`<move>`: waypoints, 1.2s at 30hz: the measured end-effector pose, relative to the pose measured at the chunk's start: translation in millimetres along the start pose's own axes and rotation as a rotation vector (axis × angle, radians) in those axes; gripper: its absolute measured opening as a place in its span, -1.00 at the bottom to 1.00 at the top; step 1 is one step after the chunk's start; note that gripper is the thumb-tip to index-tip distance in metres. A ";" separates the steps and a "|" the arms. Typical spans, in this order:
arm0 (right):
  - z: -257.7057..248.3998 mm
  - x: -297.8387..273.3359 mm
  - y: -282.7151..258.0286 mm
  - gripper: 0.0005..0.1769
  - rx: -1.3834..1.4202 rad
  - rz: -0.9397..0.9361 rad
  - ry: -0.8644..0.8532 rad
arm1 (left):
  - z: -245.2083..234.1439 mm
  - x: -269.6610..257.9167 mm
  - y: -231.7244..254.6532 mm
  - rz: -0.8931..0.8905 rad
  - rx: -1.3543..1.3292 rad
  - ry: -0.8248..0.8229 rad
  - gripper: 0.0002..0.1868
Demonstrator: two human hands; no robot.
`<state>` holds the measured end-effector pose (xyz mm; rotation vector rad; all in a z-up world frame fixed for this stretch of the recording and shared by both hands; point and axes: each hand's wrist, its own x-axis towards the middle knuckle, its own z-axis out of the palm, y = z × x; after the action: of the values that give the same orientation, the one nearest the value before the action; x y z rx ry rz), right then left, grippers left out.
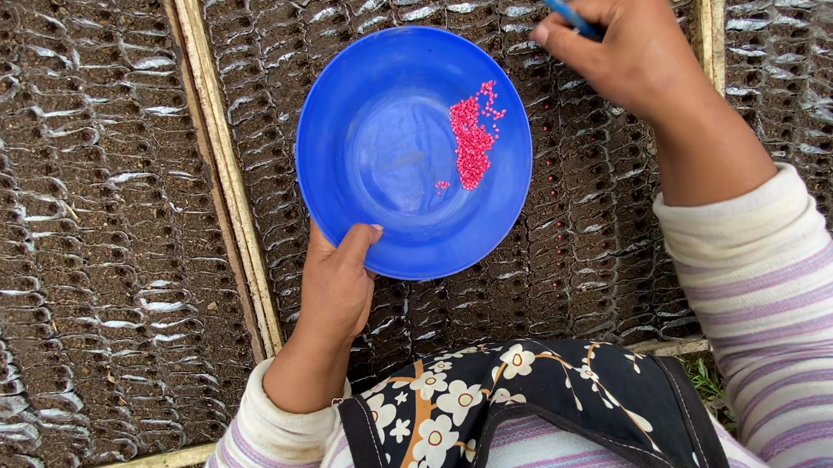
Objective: The person holds a blue plate containing red seeds in their left hand and uses a blue pen in their right hand to place individual seeds into small holes in a soil-filled seed tray. The person systematically moves across the tray, filling the holes with seeds.
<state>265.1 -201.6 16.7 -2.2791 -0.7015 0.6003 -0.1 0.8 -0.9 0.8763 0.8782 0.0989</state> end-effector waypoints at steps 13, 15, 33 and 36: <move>25.7 -8.1 -18.9 -0.84 0.250 0.167 -0.230 | -3.1 1.3 -4.6 0.071 0.055 -0.056 -0.37; 24.3 -8.9 -20.0 -0.85 0.197 0.167 -0.209 | -3.6 1.7 -6.4 0.093 0.111 -0.045 -0.38; 6.8 41.0 58.8 -0.93 -0.150 -0.109 0.162 | 1.2 0.3 0.5 0.035 0.023 0.009 -0.35; 5.4 40.4 58.0 -0.94 -0.198 -0.148 0.175 | -1.1 1.8 -1.8 0.046 0.051 0.009 -0.39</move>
<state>310.6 -210.5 -37.0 -2.3981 -0.8660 0.2680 -0.2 1.0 -3.7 0.9446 0.8729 0.1209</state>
